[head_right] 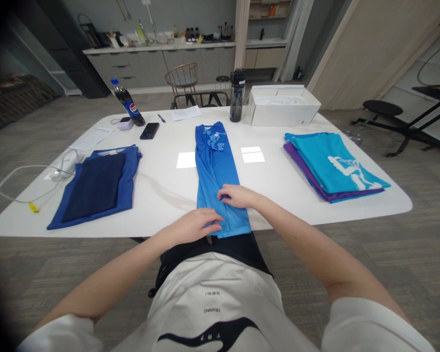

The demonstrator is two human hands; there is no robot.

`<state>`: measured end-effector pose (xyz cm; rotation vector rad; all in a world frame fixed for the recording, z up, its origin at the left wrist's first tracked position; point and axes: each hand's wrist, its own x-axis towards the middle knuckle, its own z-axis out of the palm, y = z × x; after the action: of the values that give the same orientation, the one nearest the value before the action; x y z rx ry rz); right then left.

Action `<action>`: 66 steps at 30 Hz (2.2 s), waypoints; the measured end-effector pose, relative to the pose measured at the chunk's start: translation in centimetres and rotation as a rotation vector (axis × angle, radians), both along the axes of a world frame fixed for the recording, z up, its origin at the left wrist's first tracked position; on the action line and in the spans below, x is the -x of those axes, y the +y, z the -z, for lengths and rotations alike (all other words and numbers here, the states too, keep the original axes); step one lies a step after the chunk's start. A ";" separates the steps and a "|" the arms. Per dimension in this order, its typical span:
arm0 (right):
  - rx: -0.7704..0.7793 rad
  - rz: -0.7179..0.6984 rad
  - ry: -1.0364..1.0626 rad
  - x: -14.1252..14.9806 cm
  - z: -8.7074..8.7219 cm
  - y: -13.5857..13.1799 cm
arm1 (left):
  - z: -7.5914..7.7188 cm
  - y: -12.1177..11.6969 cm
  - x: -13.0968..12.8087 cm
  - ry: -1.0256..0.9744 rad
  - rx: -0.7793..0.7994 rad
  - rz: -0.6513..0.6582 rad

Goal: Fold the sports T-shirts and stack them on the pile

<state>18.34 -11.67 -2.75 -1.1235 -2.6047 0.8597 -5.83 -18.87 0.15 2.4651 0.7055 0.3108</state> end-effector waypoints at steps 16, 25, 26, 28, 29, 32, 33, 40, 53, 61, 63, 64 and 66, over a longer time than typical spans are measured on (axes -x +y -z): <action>-0.125 0.000 0.045 -1.9 0.9 -5.0 | 2.8 0.0 6.7 0.137 -0.171 0.080; 0.011 -0.021 0.019 -7.0 -0.3 -6.7 | 3.8 0.8 6.6 -0.019 -0.149 0.106; 0.012 -0.016 0.009 -7.1 -0.3 -6.9 | 4.0 0.9 6.5 -0.015 -0.145 0.112; 0.016 -0.005 0.002 -6.8 -0.3 -7.3 | 4.3 0.9 6.2 -0.022 -0.124 0.084; 0.032 0.007 0.017 -6.5 -0.5 -7.5 | 4.2 0.9 6.1 -0.045 -0.100 0.049; 0.144 0.129 0.158 -5.5 -1.6 -7.3 | 2.7 1.1 5.7 -0.218 0.023 -0.108; 0.174 0.196 0.226 -5.1 -2.2 -6.7 | 1.8 1.5 5.4 -0.302 0.061 -0.175; 0.043 0.636 0.619 -3.1 -2.6 7.0 | -1.6 14.5 1.4 -0.811 0.297 -0.747; -0.178 0.936 -0.064 -1.0 3.4 17.5 | 5.4 27.0 0.1 -0.211 0.182 -1.000; -0.300 0.873 0.410 -1.4 1.0 22.7 | 3.2 32.4 -1.3 -0.816 0.384 -0.856; -0.336 0.907 0.441 -1.3 0.8 25.8 | 3.4 35.4 -1.7 -0.864 0.455 -0.899; -0.335 0.923 0.430 -1.3 1.1 27.3 | 3.8 36.9 -1.9 -0.850 0.471 -0.942; -0.279 0.945 0.355 -1.2 1.9 30.1 | 4.7 39.5 -2.0 -0.760 0.471 -1.039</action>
<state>19.54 18.46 -4.64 -1.6680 -1.5423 0.3982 -3.86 20.62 -4.51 1.1960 1.4142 1.2040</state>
